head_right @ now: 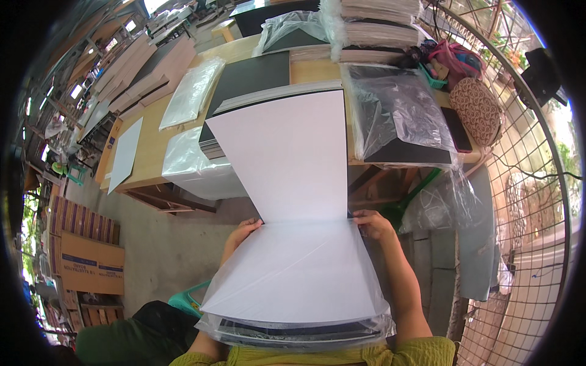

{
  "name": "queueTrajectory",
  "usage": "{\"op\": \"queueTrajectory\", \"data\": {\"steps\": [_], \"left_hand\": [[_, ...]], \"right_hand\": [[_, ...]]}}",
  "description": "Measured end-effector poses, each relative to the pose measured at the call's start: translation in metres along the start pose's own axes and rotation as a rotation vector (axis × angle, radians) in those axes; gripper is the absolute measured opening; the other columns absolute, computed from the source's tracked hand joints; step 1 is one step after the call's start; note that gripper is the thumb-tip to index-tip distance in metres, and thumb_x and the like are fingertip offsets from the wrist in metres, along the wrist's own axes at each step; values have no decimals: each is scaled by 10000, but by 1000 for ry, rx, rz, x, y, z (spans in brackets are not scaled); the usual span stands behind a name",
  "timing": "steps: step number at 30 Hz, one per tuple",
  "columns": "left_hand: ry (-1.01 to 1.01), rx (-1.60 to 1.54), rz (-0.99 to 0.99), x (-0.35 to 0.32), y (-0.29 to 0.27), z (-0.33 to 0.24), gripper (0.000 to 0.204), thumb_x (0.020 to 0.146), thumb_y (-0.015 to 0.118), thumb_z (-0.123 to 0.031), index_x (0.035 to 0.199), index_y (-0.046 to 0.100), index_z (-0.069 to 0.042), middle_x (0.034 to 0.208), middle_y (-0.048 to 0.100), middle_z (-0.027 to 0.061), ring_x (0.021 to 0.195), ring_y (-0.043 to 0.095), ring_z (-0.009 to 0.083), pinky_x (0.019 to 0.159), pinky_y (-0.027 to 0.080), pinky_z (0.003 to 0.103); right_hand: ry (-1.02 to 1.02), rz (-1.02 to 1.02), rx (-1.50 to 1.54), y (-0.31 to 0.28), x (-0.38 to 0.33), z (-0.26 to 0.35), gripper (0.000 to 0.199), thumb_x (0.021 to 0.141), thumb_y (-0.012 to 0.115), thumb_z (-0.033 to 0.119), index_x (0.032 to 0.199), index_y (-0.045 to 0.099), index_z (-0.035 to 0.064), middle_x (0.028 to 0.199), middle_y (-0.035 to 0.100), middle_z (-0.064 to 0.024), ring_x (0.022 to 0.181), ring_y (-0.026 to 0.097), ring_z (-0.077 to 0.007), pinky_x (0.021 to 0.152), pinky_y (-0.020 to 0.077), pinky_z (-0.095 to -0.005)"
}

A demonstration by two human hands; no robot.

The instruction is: The person packages rectangular paper items by placing them into plastic bags one at a time, folding the excess plastic over the stack, and setting the packaged items onto a table.

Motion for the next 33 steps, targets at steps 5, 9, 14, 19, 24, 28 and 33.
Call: {"op": "queueTrajectory", "data": {"steps": [5,9,14,19,24,28,33], "left_hand": [[68,44,-3,22,-22,-2,191,851,654,-180,950,573,-38,703,529,-10,606,497,65,558,422,219],[273,342,-292,36,-28,-19,198,841,652,-147,941,590,12,626,541,7,557,519,109,546,440,262],[491,695,-438,54,-105,-23,175,857,617,-164,935,630,-8,775,637,50,744,600,161,664,472,297],[342,758,286,16,13,6,244,847,606,-202,1061,657,-96,1127,596,87,1032,554,234,881,434,347],[457,929,340,-9,37,17,304,840,590,-258,1123,663,-179,1412,363,71,1230,378,254,1048,294,394],[497,855,121,18,-7,22,309,862,578,-342,1124,672,-207,1363,406,81,1243,356,302,1040,298,421],[460,725,-347,29,-103,22,349,862,593,-430,1112,681,-204,1263,463,154,1194,395,335,1014,325,435]], "right_hand": [[44,-206,-276,-22,18,-3,303,710,718,43,993,625,-9,776,588,-46,671,498,-123,571,393,-289],[-127,-478,-349,-62,10,-2,230,679,740,56,889,656,11,746,587,-51,649,499,-133,558,388,-278],[-74,-431,-312,-11,-10,27,572,637,718,100,1174,536,30,866,611,-74,717,553,-175,546,378,-224],[-139,-405,-301,17,-27,31,758,590,679,38,1282,381,-45,933,572,-105,770,549,-191,653,448,-296],[-186,-382,-50,-12,-1,14,822,582,649,42,1340,344,-50,1132,514,-156,972,538,-211,852,455,-315],[-354,-229,-360,18,15,8,718,595,691,108,1257,459,-45,1150,524,-152,1058,510,-215,954,394,-331],[-61,-381,-374,-102,21,-83,537,620,680,81,1123,542,-42,995,572,-135,886,561,-207,795,448,-303]]}}
Point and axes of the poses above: each hand's wrist, its own x-axis towards the middle knuckle, its own y-axis out of the palm, z = x × y, the point moved 10 cm from there along x, towards the middle knuckle
